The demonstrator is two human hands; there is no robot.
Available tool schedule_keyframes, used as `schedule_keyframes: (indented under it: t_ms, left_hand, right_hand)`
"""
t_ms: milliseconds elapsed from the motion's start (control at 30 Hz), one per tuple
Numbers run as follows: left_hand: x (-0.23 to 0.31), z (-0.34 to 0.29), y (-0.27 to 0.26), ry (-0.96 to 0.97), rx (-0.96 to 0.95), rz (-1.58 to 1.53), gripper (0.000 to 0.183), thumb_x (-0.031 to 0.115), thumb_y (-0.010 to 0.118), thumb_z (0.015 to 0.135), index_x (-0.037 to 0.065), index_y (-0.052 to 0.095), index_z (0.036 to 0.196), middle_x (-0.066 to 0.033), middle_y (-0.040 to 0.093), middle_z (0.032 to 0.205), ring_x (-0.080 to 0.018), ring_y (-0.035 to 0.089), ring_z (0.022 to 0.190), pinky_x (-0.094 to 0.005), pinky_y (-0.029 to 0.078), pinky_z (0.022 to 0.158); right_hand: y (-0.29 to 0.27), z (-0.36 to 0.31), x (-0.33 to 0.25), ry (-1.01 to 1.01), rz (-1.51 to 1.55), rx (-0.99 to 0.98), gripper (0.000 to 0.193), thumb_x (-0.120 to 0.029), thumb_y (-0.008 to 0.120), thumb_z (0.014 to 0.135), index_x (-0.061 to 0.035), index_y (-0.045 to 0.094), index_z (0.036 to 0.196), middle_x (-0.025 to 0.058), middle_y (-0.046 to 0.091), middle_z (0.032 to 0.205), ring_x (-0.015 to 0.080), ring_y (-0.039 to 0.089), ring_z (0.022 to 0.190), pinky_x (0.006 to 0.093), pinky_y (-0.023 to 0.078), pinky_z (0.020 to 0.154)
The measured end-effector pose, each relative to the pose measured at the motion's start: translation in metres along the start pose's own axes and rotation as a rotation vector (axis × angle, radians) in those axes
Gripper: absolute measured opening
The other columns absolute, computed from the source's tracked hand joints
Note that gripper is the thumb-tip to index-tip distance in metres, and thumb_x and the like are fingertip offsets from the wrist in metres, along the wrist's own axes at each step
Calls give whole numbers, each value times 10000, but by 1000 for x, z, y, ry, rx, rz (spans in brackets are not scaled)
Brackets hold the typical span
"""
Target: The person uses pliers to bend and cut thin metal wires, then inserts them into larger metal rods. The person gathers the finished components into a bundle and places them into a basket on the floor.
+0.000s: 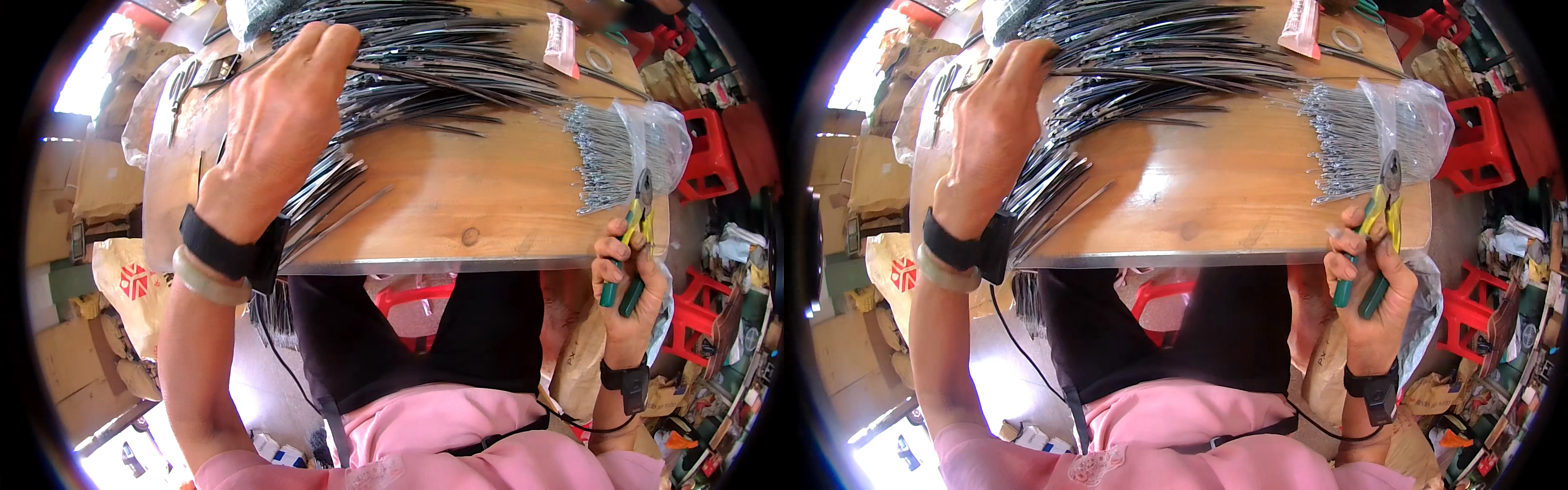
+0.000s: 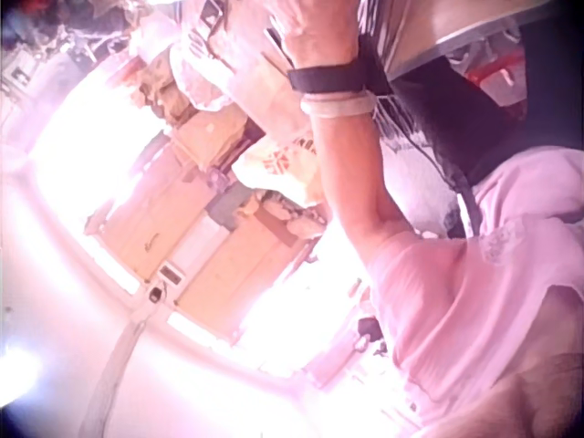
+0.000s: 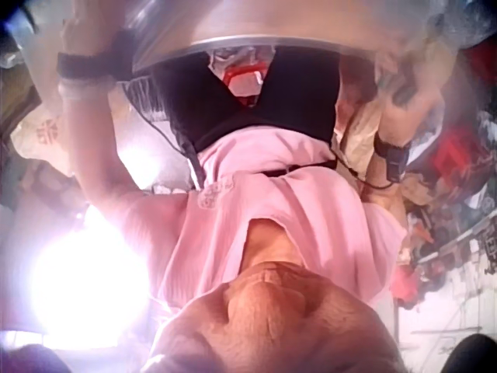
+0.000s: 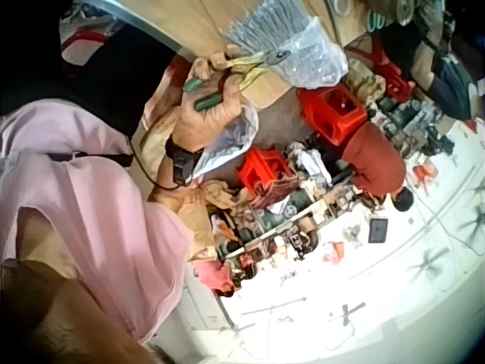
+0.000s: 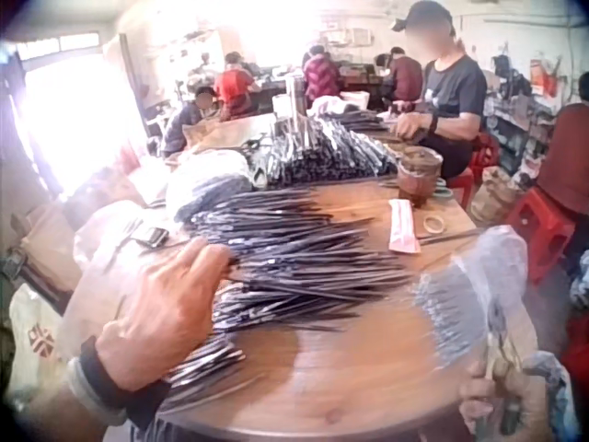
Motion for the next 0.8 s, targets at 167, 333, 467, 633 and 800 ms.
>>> schedule_keyframes:
  t_ms: [167,333,467,633,800]
  left_hand:
    - [-1,-44,-19,-645,49,-576,119,-5,592,906,7,655,1006,-153,674,865,-223,633,719,-312,500,680]
    - [-6,-33,-13,-290,11,-319,170,17,582,953,5,672,1097,18,635,857,-86,583,790,-241,464,657]
    - [-6,-24,-27,-443,58,-479,176,59,615,955,11,685,1109,-4,638,816,-67,575,678,-208,405,562]
    - [-6,-58,-54,-980,85,-767,176,106,629,947,3,699,1070,-25,625,744,-27,494,524,-172,307,438]
    - [23,-77,-41,-1289,-107,-1305,334,215,571,996,-64,567,1179,-65,593,732,-119,499,483,-223,348,411]
  right_hand:
    - [1,-7,13,26,33,-145,278,-30,698,863,4,608,1125,73,491,1217,184,494,924,302,451,688]
    - [19,3,40,41,-237,-113,216,-82,696,875,-41,604,1066,84,474,1174,175,477,921,285,438,718]
    - [17,-1,26,-52,-434,-50,177,-96,687,876,-48,583,1011,97,478,1152,178,471,910,292,438,725]
    - [13,1,22,-104,-543,-46,204,-115,716,862,-47,579,998,98,483,1142,180,481,901,306,434,715]
    - [12,1,11,-110,-568,-78,212,-134,729,862,-46,583,989,98,492,1151,184,493,914,312,437,721]
Point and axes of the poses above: each hand's wrist, its own z-axis towards the middle knuckle, its own y-axis out of the palm, x = y × z, the point moved 3 cm from there along z, towards the middle knuckle
